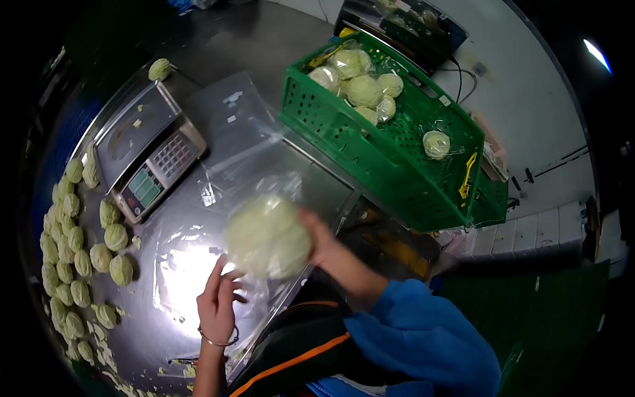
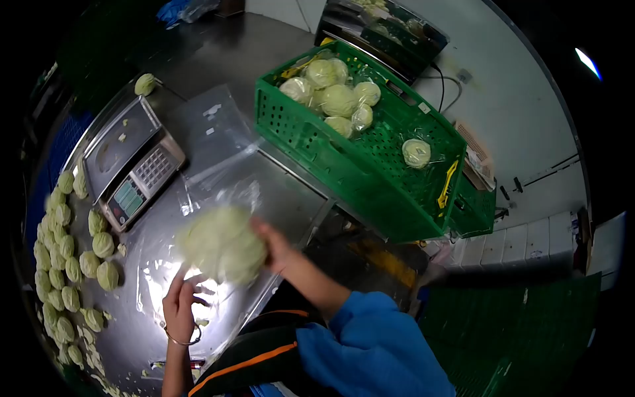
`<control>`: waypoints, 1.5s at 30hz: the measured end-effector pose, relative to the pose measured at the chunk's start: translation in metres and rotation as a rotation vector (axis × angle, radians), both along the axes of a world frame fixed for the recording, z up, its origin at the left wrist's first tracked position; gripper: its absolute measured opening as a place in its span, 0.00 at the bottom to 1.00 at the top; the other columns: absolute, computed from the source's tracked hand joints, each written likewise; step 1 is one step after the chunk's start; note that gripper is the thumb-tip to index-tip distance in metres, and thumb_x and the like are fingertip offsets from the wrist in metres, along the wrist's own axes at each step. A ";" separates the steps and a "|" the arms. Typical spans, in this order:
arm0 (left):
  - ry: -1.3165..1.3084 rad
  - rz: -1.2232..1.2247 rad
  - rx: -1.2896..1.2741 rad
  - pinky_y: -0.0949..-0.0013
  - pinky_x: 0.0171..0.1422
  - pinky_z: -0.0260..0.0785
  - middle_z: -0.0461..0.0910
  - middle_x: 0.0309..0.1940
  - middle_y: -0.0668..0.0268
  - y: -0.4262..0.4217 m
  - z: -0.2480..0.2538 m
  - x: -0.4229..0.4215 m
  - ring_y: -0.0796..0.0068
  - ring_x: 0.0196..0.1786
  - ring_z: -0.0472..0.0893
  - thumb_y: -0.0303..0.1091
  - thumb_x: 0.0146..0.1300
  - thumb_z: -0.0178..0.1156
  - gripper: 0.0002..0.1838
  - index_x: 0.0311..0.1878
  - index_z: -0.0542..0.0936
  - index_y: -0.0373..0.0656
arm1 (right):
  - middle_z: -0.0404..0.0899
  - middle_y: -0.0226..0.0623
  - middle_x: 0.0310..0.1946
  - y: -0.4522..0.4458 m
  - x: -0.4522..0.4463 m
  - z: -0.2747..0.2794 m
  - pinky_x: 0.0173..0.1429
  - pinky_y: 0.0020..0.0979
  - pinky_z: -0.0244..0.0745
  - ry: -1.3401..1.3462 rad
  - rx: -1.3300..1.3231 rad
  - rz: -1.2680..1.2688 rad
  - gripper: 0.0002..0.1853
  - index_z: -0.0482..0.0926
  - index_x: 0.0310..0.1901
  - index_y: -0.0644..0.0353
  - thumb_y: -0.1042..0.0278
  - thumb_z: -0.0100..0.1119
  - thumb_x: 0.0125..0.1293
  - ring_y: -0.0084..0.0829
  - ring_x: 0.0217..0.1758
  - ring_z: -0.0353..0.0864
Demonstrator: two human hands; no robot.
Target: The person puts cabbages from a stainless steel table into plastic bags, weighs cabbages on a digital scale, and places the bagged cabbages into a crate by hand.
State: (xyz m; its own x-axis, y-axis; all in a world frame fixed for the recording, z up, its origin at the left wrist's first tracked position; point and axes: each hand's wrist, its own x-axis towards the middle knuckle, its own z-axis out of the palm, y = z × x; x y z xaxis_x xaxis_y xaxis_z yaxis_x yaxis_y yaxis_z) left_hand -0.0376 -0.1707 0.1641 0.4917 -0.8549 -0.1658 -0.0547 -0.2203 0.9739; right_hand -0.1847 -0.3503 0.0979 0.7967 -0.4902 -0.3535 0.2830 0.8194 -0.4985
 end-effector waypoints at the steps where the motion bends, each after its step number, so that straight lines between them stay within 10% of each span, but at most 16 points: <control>1: -0.116 -0.027 -0.146 0.68 0.40 0.74 0.81 0.35 0.53 -0.011 0.005 -0.007 0.70 0.33 0.80 0.30 0.64 0.47 0.24 0.64 0.63 0.36 | 0.73 0.40 0.52 -0.033 -0.016 0.024 0.55 0.41 0.74 -0.113 0.064 -0.134 0.28 0.66 0.59 0.57 0.45 0.45 0.65 0.37 0.54 0.75; 5: -0.872 0.214 0.233 0.53 0.64 0.58 0.67 0.58 0.42 0.052 -0.141 0.043 0.50 0.62 0.66 0.35 0.64 0.50 0.27 0.65 0.62 0.36 | 0.71 0.42 0.54 -0.183 -0.120 0.057 0.54 0.47 0.73 -0.213 -0.527 -0.460 0.26 0.64 0.60 0.60 0.50 0.41 0.66 0.42 0.53 0.73; 10: -0.946 0.307 0.682 0.46 0.66 0.53 0.56 0.60 0.32 0.085 -0.250 0.012 0.36 0.63 0.59 0.49 0.56 0.56 0.37 0.62 0.61 0.29 | 0.66 0.42 0.61 -0.278 -0.223 0.063 0.62 0.52 0.64 0.347 -0.345 -0.719 0.26 0.64 0.61 0.56 0.52 0.43 0.65 0.46 0.62 0.65; 20: -0.901 0.115 0.511 0.58 0.52 0.68 0.72 0.51 0.56 0.012 -0.149 0.050 0.55 0.49 0.74 0.35 0.55 0.62 0.17 0.48 0.76 0.45 | 0.68 0.49 0.56 -0.336 -0.428 -0.071 0.58 0.43 0.71 0.634 -0.030 -0.531 0.23 0.66 0.57 0.63 0.59 0.53 0.64 0.44 0.57 0.70; 24: -1.025 -0.033 0.262 0.59 0.51 0.66 0.72 0.50 0.61 0.055 -0.178 0.096 0.60 0.49 0.73 0.39 0.51 0.66 0.21 0.49 0.74 0.49 | 0.72 0.48 0.52 -0.331 -0.491 -0.056 0.55 0.34 0.67 1.626 -0.964 0.075 0.22 0.66 0.59 0.66 0.62 0.46 0.66 0.37 0.55 0.72; 28: -0.747 0.132 0.200 0.63 0.50 0.61 0.74 0.38 0.65 0.046 -0.222 0.101 0.64 0.43 0.72 0.44 0.54 0.63 0.09 0.33 0.80 0.52 | 0.71 0.46 0.52 -0.349 -0.394 -0.004 0.57 0.33 0.66 2.072 -1.228 -0.142 0.21 0.67 0.58 0.65 0.62 0.45 0.68 0.37 0.55 0.72; 32: -0.069 0.712 0.018 0.71 0.36 0.65 0.77 0.28 0.65 0.053 -0.205 0.124 0.73 0.31 0.74 0.40 0.59 0.60 0.11 0.38 0.81 0.43 | 0.71 0.44 0.52 -0.333 -0.238 0.055 0.58 0.32 0.65 1.575 -1.815 -0.395 0.19 0.68 0.58 0.65 0.63 0.44 0.70 0.37 0.56 0.71; 36: 0.244 1.552 -0.370 0.76 0.32 0.63 0.73 0.26 0.69 0.102 -0.072 0.141 0.82 0.26 0.68 0.31 0.64 0.55 0.08 0.38 0.78 0.36 | 0.74 0.45 0.47 -0.169 -0.037 0.071 0.59 0.36 0.64 0.934 -2.213 -0.002 0.12 0.73 0.48 0.69 0.80 0.49 0.63 0.41 0.53 0.71; 38: -0.993 1.325 -0.141 0.77 0.30 0.63 0.75 0.25 0.64 0.154 -0.040 0.122 0.76 0.25 0.72 0.25 0.62 0.54 0.04 0.31 0.75 0.38 | 0.74 0.45 0.45 -0.116 0.031 0.050 0.58 0.37 0.64 0.651 -2.391 0.177 0.07 0.75 0.40 0.69 0.81 0.51 0.60 0.43 0.51 0.72; 39: -1.154 0.977 -0.228 0.72 0.27 0.66 0.75 0.24 0.63 0.183 -0.043 0.114 0.71 0.25 0.76 0.24 0.61 0.56 0.03 0.31 0.75 0.39 | 0.75 0.44 0.44 -0.102 0.059 0.033 0.57 0.36 0.65 0.576 -2.328 0.190 0.07 0.76 0.40 0.69 0.80 0.51 0.61 0.42 0.50 0.73; 43: -0.775 -0.027 0.586 0.65 0.27 0.70 0.77 0.27 0.64 0.236 -0.132 0.093 0.67 0.28 0.79 0.34 0.59 0.58 0.05 0.35 0.77 0.45 | 0.76 0.40 0.45 -0.021 0.206 -0.008 0.57 0.29 0.66 0.402 -1.757 0.196 0.10 0.77 0.45 0.66 0.76 0.52 0.63 0.33 0.51 0.74; 45: -0.801 0.229 0.223 0.68 0.29 0.71 0.77 0.27 0.65 0.232 -0.149 0.073 0.67 0.29 0.79 0.35 0.58 0.56 0.07 0.38 0.78 0.47 | 0.77 0.40 0.45 0.056 0.281 0.014 0.57 0.29 0.66 0.188 -1.752 0.280 0.10 0.77 0.45 0.65 0.76 0.52 0.61 0.33 0.51 0.74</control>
State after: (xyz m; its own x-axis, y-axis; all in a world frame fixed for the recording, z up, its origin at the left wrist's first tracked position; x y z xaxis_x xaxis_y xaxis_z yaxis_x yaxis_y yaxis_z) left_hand 0.0356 0.0608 0.0151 0.6882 -0.7092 0.1528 -0.6378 -0.4911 0.5933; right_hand 0.0965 -0.2945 0.1120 0.9284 -0.2267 0.2944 0.0845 -0.6428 -0.7614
